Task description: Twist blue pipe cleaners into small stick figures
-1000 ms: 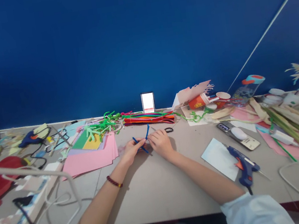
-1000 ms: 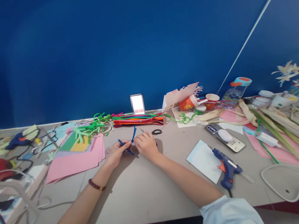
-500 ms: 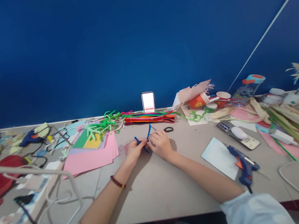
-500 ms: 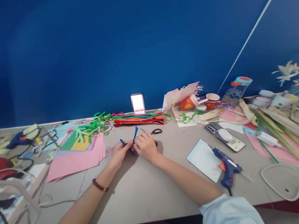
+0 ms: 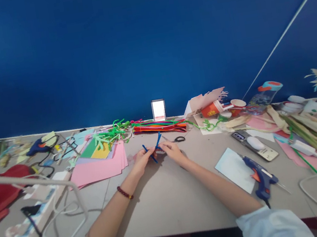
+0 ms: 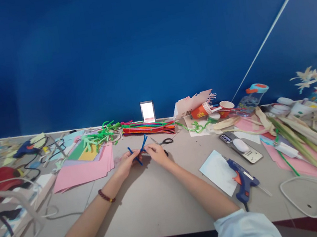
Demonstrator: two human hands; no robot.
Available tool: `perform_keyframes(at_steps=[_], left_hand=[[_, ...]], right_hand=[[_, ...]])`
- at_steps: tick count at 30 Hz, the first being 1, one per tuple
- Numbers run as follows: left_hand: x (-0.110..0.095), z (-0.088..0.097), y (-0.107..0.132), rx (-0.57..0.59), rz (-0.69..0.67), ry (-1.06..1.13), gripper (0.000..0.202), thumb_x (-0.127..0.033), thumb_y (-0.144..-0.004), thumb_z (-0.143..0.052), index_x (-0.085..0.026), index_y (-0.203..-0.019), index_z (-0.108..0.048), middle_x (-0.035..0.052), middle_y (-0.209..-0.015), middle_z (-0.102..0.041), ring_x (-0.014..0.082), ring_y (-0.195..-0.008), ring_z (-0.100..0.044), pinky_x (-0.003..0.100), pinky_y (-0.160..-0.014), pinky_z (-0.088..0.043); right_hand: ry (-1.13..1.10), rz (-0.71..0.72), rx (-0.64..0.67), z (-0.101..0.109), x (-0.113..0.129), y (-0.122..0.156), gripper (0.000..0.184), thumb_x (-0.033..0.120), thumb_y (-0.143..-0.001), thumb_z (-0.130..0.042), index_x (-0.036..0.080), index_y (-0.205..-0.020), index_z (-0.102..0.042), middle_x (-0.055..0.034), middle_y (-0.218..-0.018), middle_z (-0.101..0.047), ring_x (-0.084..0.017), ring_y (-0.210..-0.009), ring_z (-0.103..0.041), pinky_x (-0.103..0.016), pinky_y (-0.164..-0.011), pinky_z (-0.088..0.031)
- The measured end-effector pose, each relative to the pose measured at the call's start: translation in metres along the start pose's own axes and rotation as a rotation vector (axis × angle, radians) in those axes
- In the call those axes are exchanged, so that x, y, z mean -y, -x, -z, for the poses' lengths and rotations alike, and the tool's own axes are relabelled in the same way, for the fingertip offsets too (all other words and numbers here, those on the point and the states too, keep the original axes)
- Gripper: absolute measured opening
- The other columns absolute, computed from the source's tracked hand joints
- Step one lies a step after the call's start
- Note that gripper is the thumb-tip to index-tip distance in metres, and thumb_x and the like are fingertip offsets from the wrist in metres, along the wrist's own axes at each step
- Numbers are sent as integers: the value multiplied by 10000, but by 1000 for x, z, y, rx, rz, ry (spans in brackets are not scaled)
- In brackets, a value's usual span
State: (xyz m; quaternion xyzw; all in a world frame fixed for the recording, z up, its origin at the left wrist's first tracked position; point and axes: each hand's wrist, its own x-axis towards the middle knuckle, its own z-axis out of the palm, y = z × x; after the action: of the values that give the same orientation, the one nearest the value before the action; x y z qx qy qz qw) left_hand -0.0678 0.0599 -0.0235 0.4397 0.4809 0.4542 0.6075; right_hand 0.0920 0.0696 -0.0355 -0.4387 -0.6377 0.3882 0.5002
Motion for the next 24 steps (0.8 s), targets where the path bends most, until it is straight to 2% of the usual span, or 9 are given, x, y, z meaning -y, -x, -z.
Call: perform_keyframes(at_steps=[2,4,6,9,14,19,24], left_hand=[[-4,2,0,45,2,-6,326,-442,-618,-728,-129,-674,-660,29,-576,-607,131,-549,-547,253,-568,-443],[-7,3,1,79,-3,-6,333,-452,-623,-726,-131,-661,-647,24,-569,-595,127,-539,-539,251,-562,-440],[-8,4,2,114,9,-5,346,-462,-615,-733,-132,-656,-639,17,-560,-585,120,-525,-526,247,-554,-433],[-8,5,4,202,29,-13,352,-464,-620,-734,-127,-677,-648,11,-552,-579,114,-518,-520,244,-557,-419],[-7,7,6,313,-5,-75,326,-454,-670,-699,-134,-651,-637,6,-533,-566,116,-537,-517,242,-581,-404],[-6,6,7,323,-77,-190,343,-481,-687,-664,-165,-580,-585,-1,-527,-556,123,-541,-498,237,-572,-387],[-1,8,4,307,-91,-235,321,-479,-670,-666,-183,-576,-588,-6,-500,-545,126,-513,-489,239,-553,-385]], right_hand=[[-312,-288,60,4,-4,-6,244,409,-755,-593,175,-711,-650,-30,-709,-660,-153,-678,-600,-302,-681,-490],[-508,-407,137,7,-5,-9,260,407,-660,-704,164,-742,-662,-25,-710,-670,-137,-626,-601,-277,-621,-499],[-597,-421,201,9,-3,-8,306,377,-604,-763,156,-795,-671,-26,-717,-679,-126,-604,-602,-253,-566,-498],[-644,-436,269,9,1,-3,335,349,-597,-781,148,-843,-674,-25,-707,-683,-116,-598,-609,-226,-536,-492],[-676,-494,326,8,2,0,293,335,-578,-801,134,-702,-629,-9,-630,-661,-97,-537,-597,-214,-529,-481],[-679,-537,341,9,2,0,338,333,-545,-825,141,-651,-567,12,-590,-637,-92,-509,-590,-217,-528,-488],[-733,-565,434,10,3,4,359,330,-576,-819,145,-715,-544,-3,-651,-662,-129,-623,-656,-245,-622,-523]])
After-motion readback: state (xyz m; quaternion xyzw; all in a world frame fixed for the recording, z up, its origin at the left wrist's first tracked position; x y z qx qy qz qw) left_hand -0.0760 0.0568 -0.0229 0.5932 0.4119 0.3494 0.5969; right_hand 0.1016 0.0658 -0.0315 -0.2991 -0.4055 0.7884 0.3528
